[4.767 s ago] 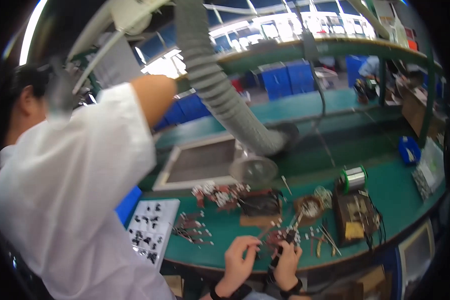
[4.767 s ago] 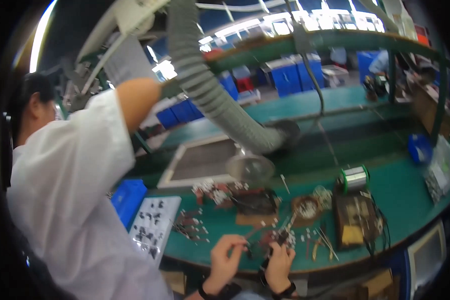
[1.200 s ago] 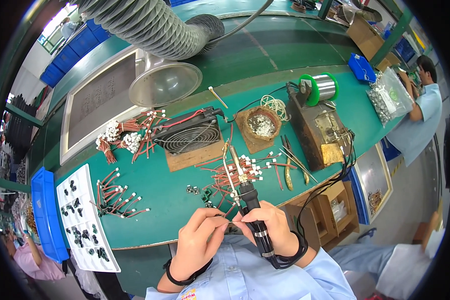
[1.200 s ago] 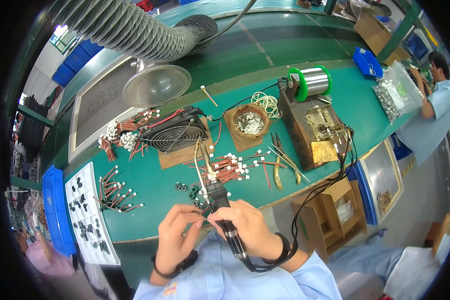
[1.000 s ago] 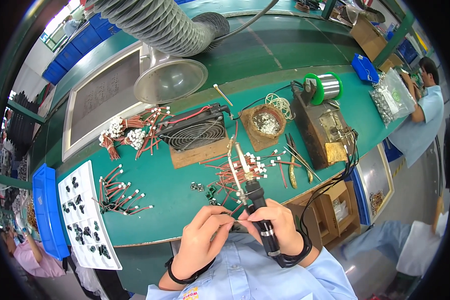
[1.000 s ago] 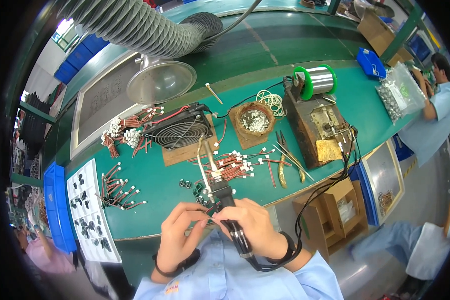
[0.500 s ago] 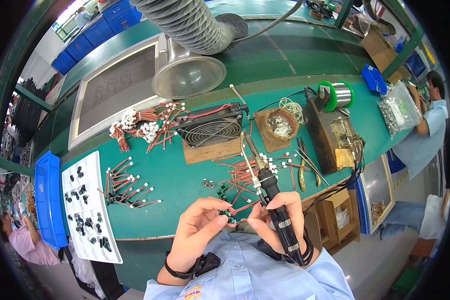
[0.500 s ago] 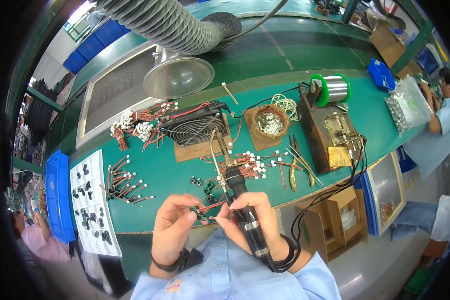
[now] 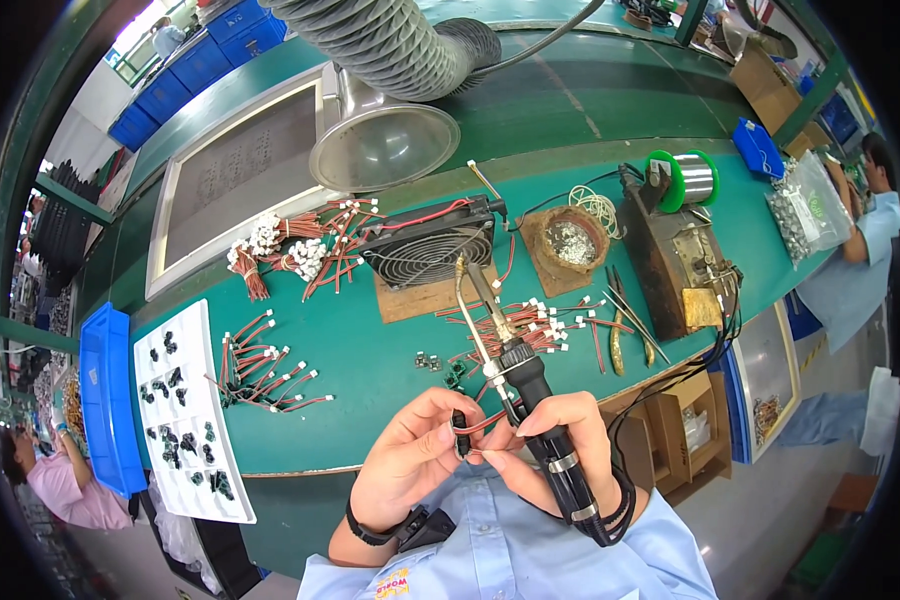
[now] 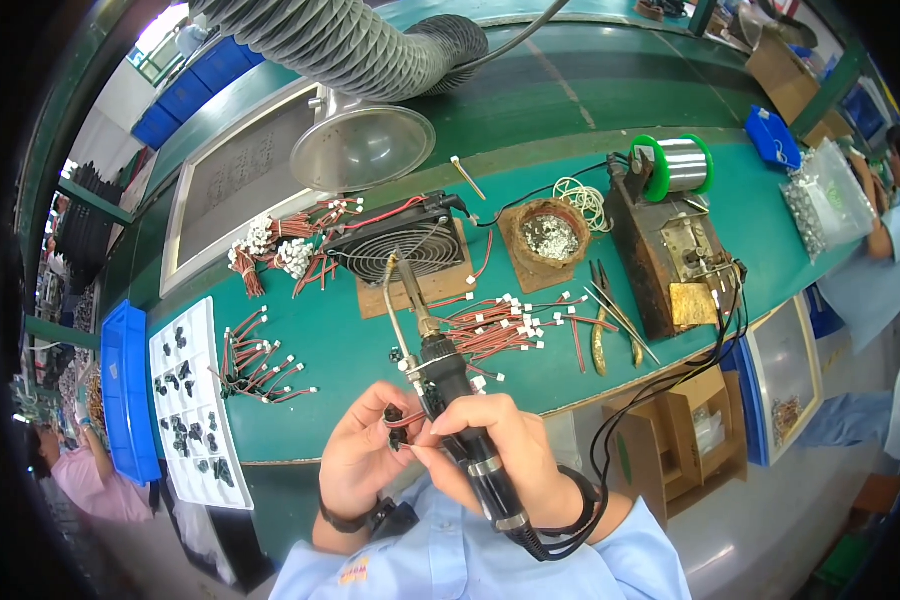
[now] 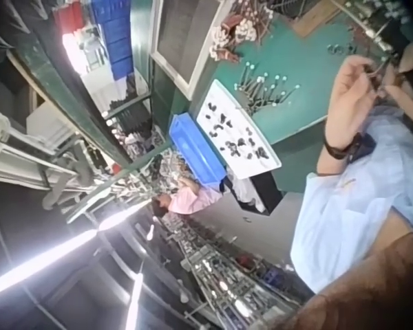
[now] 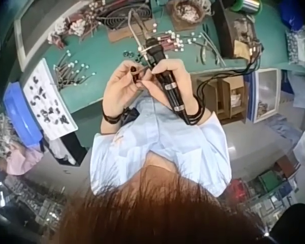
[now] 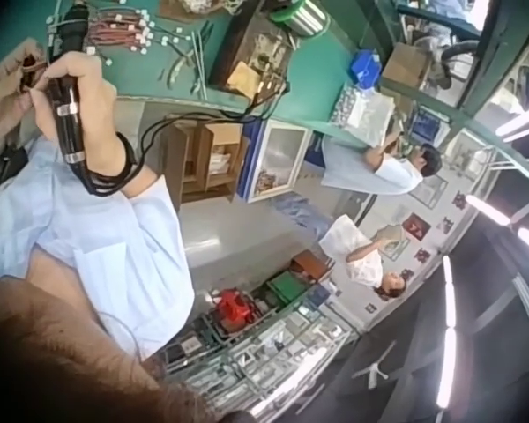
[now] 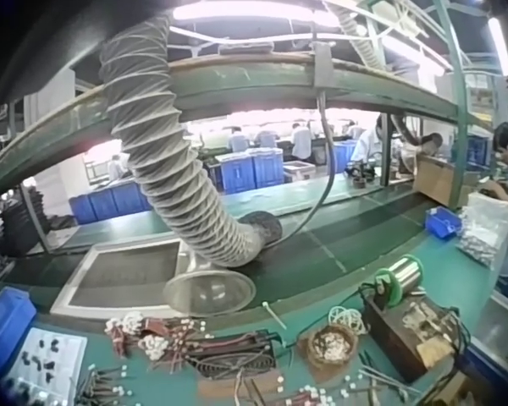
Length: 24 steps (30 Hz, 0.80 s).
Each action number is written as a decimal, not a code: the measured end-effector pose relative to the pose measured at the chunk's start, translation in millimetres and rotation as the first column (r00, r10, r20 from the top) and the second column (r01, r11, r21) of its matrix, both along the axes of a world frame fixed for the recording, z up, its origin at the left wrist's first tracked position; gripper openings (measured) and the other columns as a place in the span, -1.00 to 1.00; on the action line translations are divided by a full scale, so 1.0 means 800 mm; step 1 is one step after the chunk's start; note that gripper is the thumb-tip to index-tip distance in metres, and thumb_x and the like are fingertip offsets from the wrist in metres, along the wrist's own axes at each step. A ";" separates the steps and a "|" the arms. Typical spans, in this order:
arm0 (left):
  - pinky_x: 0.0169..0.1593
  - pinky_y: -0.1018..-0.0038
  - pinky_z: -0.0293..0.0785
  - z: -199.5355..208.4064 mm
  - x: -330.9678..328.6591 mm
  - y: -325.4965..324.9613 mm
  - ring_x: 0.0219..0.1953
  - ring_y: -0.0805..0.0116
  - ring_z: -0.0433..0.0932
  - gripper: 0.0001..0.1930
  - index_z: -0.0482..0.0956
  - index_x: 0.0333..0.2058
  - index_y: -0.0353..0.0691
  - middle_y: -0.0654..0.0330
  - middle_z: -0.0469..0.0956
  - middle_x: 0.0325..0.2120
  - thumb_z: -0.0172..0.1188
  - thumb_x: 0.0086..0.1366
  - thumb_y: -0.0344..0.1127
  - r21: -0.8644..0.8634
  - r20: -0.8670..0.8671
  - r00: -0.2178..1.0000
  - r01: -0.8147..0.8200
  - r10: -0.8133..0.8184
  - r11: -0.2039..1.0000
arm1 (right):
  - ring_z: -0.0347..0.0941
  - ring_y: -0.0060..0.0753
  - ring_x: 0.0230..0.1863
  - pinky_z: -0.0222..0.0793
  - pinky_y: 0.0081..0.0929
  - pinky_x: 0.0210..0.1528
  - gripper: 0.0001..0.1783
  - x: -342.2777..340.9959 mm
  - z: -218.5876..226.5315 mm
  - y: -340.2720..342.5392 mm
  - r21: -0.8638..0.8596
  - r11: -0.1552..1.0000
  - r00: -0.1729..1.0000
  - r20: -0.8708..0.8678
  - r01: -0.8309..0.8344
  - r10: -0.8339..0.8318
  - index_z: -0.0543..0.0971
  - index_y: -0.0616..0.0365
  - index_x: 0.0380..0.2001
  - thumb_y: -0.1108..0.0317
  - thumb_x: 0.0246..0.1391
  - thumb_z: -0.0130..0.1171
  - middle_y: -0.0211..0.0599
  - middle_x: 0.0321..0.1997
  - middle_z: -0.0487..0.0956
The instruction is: The person solders wires to circuit boards using a soldering iron, moves a tray of components aside, and gathers the circuit boards into a pile. They then continue soldering wires to the circuit boards one at a time.
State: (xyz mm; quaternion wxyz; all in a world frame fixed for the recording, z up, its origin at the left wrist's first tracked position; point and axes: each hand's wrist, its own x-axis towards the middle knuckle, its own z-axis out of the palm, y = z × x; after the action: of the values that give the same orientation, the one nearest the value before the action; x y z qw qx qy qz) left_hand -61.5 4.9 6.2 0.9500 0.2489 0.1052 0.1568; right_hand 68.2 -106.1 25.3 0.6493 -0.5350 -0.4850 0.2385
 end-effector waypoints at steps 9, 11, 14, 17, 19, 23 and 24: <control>-0.14 0.48 0.33 -0.001 0.000 -0.001 -0.21 0.40 0.40 -0.79 0.39 -0.15 -0.31 0.18 0.43 -0.23 0.05 0.30 -0.34 -0.018 -0.026 1.000 -0.015 0.015 1.000 | 0.55 -0.45 -0.49 0.40 -0.59 -0.49 -0.52 0.001 0.014 0.007 0.069 0.992 0.968 0.220 0.111 -0.123 0.31 0.15 -0.27 0.56 -0.23 0.39 -0.26 -0.49 0.53; -0.14 0.47 0.33 -0.001 0.001 -0.002 -0.21 0.40 0.40 -0.79 0.38 -0.14 -0.31 0.18 0.42 -0.22 0.05 0.30 -0.34 -0.019 -0.026 1.000 -0.014 0.014 1.000 | 0.55 -0.43 -0.50 0.39 -0.59 -0.50 -0.50 0.002 0.013 0.007 0.073 0.990 0.961 0.244 0.119 -0.133 0.33 0.15 -0.27 0.54 -0.25 0.42 -0.25 -0.50 0.53; -0.14 0.47 0.34 -0.001 0.001 -0.002 -0.21 0.39 0.40 -0.78 0.38 -0.14 -0.32 0.18 0.42 -0.22 0.05 0.30 -0.34 -0.022 -0.023 1.000 -0.013 0.012 1.000 | 0.55 -0.43 -0.50 0.39 -0.59 -0.50 -0.50 0.002 0.010 0.007 0.079 0.991 0.964 0.235 0.109 -0.125 0.32 0.15 -0.27 0.55 -0.25 0.41 -0.26 -0.51 0.54; -0.14 0.47 0.34 -0.003 -0.001 -0.002 -0.22 0.38 0.40 -0.78 0.38 -0.14 -0.32 0.17 0.42 -0.22 0.06 0.30 -0.34 -0.025 -0.049 0.999 -0.009 0.008 1.000 | 0.55 -0.43 -0.51 0.39 -0.59 -0.51 -0.50 0.003 0.009 0.007 0.084 0.991 0.965 0.232 0.105 -0.122 0.32 0.15 -0.27 0.56 -0.25 0.41 -0.27 -0.52 0.54; -0.13 0.46 0.34 -0.003 -0.001 -0.002 -0.22 0.38 0.40 -0.78 0.38 -0.14 -0.32 0.16 0.42 -0.22 0.06 0.29 -0.34 -0.027 -0.048 0.999 -0.007 0.006 1.000 | 0.55 -0.44 -0.51 0.40 -0.59 -0.50 -0.50 0.003 0.008 0.007 0.091 0.990 0.964 0.236 0.104 -0.123 0.33 0.15 -0.27 0.56 -0.25 0.40 -0.27 -0.52 0.54; -0.13 0.46 0.34 -0.003 0.000 -0.002 -0.21 0.37 0.40 -0.78 0.39 -0.14 -0.32 0.15 0.42 -0.21 0.07 0.29 -0.34 -0.025 -0.047 0.999 -0.010 0.009 1.000 | 0.51 -0.28 -0.47 0.41 -0.51 -0.43 -0.54 -0.001 0.005 0.005 0.098 0.988 0.982 0.135 0.119 -0.131 0.41 0.18 -0.26 0.66 -0.31 0.32 -0.32 -0.38 0.53; -0.13 0.46 0.34 -0.002 0.000 -0.002 -0.21 0.36 0.40 -0.78 0.39 -0.14 -0.32 0.15 0.42 -0.21 0.07 0.29 -0.35 -0.019 -0.049 0.999 -0.016 0.015 1.000 | 0.51 -0.28 -0.47 0.41 -0.51 -0.43 -0.54 0.000 0.006 0.004 0.097 0.988 0.982 0.134 0.120 -0.133 0.41 0.18 -0.26 0.66 -0.31 0.32 -0.32 -0.38 0.53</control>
State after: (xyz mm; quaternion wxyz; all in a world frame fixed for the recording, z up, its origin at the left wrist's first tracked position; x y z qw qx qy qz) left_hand -61.5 3.1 4.4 0.9482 0.2428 0.1318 0.1569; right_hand 68.2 -102.5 30.0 0.6507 -0.5508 -0.5046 0.1367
